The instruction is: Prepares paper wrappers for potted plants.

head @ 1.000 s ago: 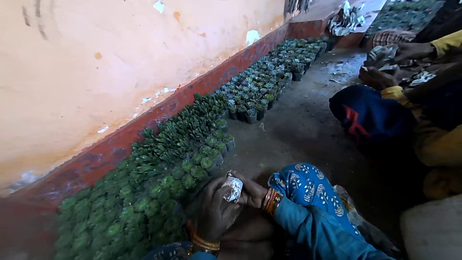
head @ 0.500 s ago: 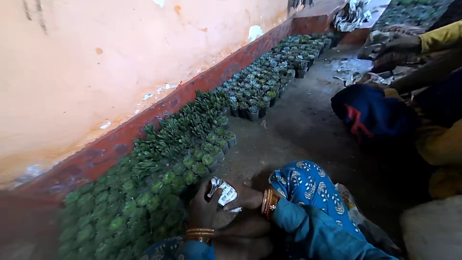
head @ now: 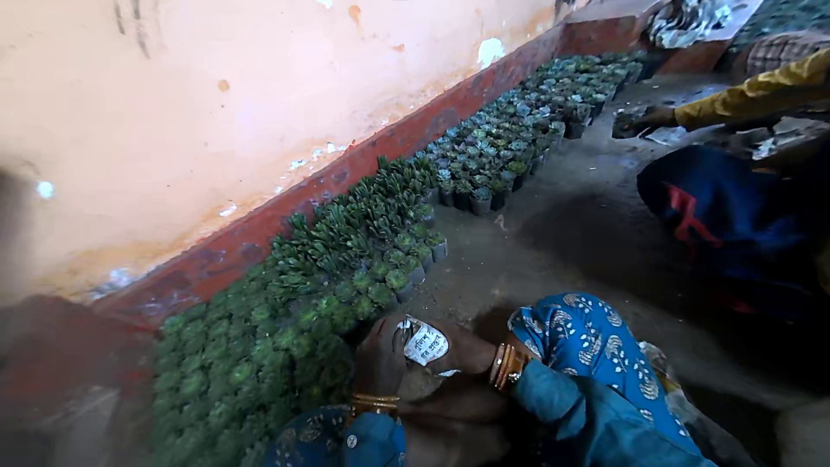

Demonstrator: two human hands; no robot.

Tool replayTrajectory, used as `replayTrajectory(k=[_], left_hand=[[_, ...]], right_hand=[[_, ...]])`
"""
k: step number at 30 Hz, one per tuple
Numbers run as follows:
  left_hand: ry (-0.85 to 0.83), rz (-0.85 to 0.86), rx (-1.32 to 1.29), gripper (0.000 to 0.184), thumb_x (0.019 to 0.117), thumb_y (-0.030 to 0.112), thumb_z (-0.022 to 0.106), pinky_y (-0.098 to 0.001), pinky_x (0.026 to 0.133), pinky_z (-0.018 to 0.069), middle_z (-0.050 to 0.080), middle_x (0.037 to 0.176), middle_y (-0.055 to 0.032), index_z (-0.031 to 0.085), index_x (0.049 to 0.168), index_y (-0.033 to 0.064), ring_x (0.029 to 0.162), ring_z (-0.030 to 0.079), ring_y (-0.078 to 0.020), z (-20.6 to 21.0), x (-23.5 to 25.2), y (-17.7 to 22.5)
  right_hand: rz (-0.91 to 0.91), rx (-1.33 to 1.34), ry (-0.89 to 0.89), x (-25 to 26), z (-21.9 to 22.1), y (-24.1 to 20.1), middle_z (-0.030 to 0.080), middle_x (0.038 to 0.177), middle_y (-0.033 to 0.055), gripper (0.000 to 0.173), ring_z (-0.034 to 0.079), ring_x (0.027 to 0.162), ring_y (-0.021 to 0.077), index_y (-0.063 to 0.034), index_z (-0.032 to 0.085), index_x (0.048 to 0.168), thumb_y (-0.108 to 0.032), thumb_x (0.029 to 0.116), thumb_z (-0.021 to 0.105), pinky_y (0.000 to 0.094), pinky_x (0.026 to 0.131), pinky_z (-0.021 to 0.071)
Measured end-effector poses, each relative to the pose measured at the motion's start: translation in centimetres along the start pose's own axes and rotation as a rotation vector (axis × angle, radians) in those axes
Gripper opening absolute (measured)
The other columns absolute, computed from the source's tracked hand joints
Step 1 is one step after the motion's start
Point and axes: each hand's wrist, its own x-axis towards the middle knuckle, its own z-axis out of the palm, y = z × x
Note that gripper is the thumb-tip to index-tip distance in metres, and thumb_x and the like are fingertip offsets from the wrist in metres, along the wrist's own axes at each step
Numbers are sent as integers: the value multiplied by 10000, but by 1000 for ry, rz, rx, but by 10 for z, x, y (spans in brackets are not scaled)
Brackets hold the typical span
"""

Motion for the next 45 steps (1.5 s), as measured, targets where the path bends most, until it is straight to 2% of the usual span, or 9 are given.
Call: replayTrajectory(k=[3,7,10,14,18,23,27,36,45], left_hand=[[-43,-331,-415,232,970,59,636,-420,920,573,727,1078,-162,657,1187,-20,996,714,-239,-6,7,-6],[-27,-549,-994,324,991,-17,558,-362,831,587,660,1147,-191,488,1303,-68,965,685,-188,4,6,-11],[-2,-410,-687,362,966,9,594,-370,895,571,668,1212,-194,539,1316,-65,1032,686,-218,4,5,-10],[163,-68,-154,121,881,82,684,-431,868,591,654,1223,-204,752,967,31,1035,684,-296,5,-1,2],[47,-140,-67,240,905,299,693,-516,997,512,632,1369,-133,787,1015,108,1209,629,-319,13,-4,5],[-160,-274,95,239,970,276,667,-463,1110,434,583,1450,-113,789,1062,92,1314,559,-302,0,3,11],[-175,-256,69,212,987,212,635,-429,1107,442,598,1403,-127,762,1073,65,1295,562,-298,-2,3,10],[337,45,-192,133,889,95,636,-416,918,558,604,1238,-245,737,881,8,1088,637,-329,18,-5,8],[375,-41,-256,225,946,145,599,-359,924,554,636,1207,-236,743,1004,-18,1102,641,-285,14,-2,2]], right_hand=[[-34,116,-31,-1,-4,-2,592,1379,130,887,597,1234,162,-78,427,1508,-192,759,887,358,1077,486],[-78,171,-47,-1,-8,-4,600,1372,117,920,602,1228,142,-67,423,1509,-174,726,894,333,1070,495],[-63,85,-20,0,-9,2,605,1370,122,903,600,1236,162,-83,446,1504,-232,736,897,364,1081,486],[16,-40,101,0,-8,0,606,1380,160,927,597,1261,226,-88,426,1531,-266,752,897,419,1108,458],[-21,-213,177,0,-4,-1,599,1398,156,893,579,1295,244,-69,450,1513,-303,768,882,430,1134,436],[-3,-358,211,3,3,3,574,1438,128,856,572,1309,266,-122,463,1515,-375,796,853,487,1109,458],[12,-354,225,2,4,3,587,1423,121,847,587,1290,263,-149,463,1518,-369,799,853,490,1098,467],[-53,-201,361,-1,-7,-11,621,1373,131,792,597,1272,219,-87,510,1470,-324,804,867,411,1122,453],[-15,-199,345,-2,-9,-3,585,1411,160,807,559,1315,253,-49,497,1477,-318,808,860,423,1149,415]])
